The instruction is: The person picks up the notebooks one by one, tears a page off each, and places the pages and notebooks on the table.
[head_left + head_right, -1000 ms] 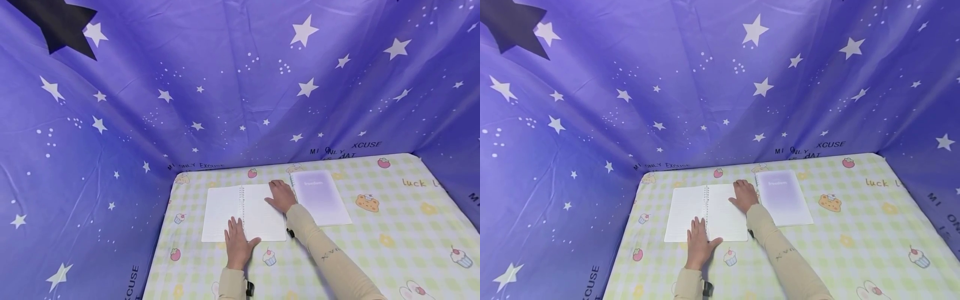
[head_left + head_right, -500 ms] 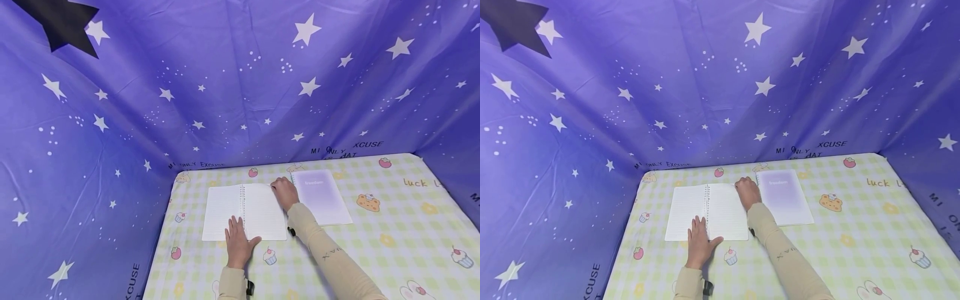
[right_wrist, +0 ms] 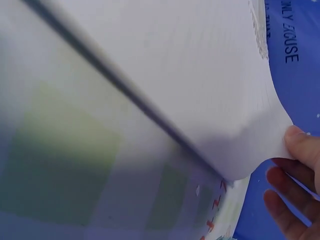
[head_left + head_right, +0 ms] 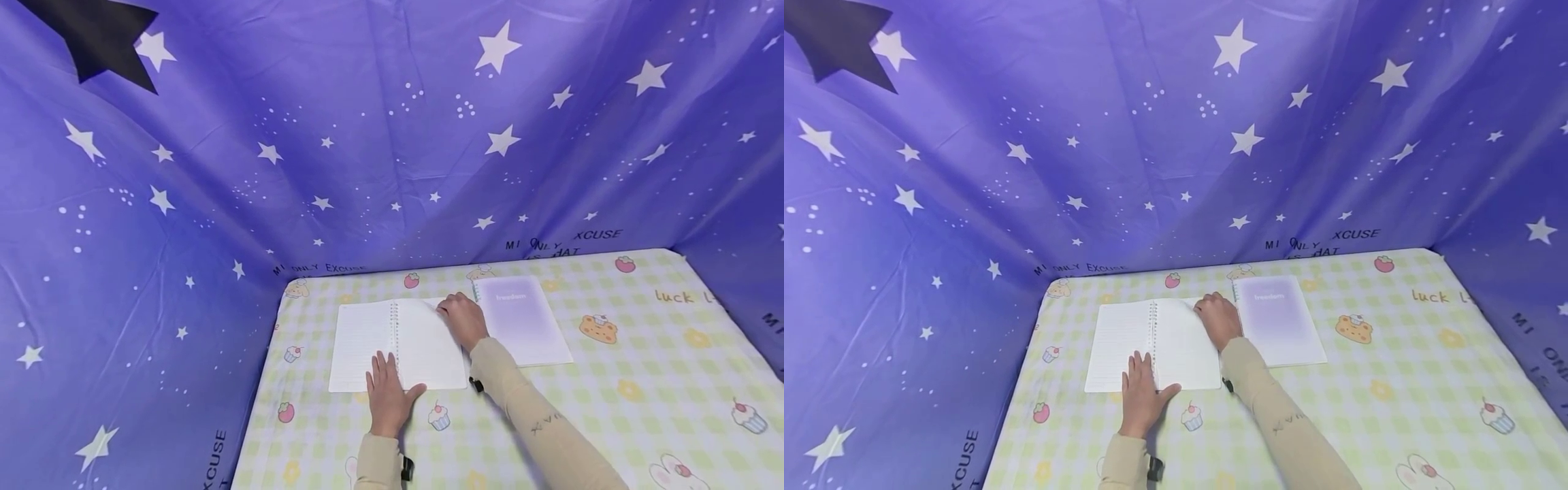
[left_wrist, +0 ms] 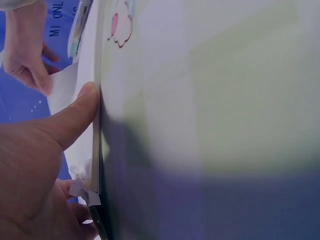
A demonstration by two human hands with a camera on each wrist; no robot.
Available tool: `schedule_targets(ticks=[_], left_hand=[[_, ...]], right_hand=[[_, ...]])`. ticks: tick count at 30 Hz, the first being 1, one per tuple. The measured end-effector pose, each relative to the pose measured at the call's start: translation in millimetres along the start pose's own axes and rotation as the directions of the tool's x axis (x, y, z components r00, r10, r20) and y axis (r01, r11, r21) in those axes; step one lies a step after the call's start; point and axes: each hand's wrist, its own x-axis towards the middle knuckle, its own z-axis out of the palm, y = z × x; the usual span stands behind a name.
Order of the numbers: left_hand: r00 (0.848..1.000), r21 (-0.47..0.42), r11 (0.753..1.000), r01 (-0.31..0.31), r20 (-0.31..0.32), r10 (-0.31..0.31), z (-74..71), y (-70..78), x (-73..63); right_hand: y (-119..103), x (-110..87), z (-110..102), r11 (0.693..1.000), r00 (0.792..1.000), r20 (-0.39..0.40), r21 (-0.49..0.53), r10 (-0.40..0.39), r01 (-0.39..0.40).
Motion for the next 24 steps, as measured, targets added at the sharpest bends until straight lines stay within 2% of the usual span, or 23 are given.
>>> schedule_targets(ticks=[3, 6, 11, 14, 19, 24], left_hand=[[1.000, 0.012, 1.000, 0.007, 0.002, -0.007, 2.3, 1.6, 1.4], [1.000, 0.023, 1.000, -0.007, -0.021, 0.008, 5.4, 2.4, 3.0], [0.996, 0.109, 0.993, -0.045, -0.066, 0.053, 8.2, -1.5, 6.0], [0.996, 0.135, 0.988, -0.069, -0.048, 0.076, 5.2, -5.1, 8.4], [0.992, 0.115, 0.985, -0.126, 0.000, 0.126, 0.0, -11.0, 12.4], [0.986, 0.098, 0.982, -0.163, -0.008, 0.164, -0.5, -10.7, 14.6]], right_hand=[[-5, -5.7, 1, 1.000, 1.000, -0.002, 0.005, -0.027, 0.027], [-9, -11.6, 4, 0.999, 0.999, -0.009, 0.022, -0.049, 0.049], [-16, -19.7, 11, 0.995, 0.996, -0.019, 0.049, -0.088, 0.089], [-18, -23.5, 15, 0.993, 0.993, -0.012, 0.037, -0.114, 0.115], [-22, -28.9, 18, 0.991, 0.991, -0.004, 0.022, -0.133, 0.133], [-24, -33.4, 19, 0.989, 0.989, -0.016, 0.013, -0.147, 0.147]])
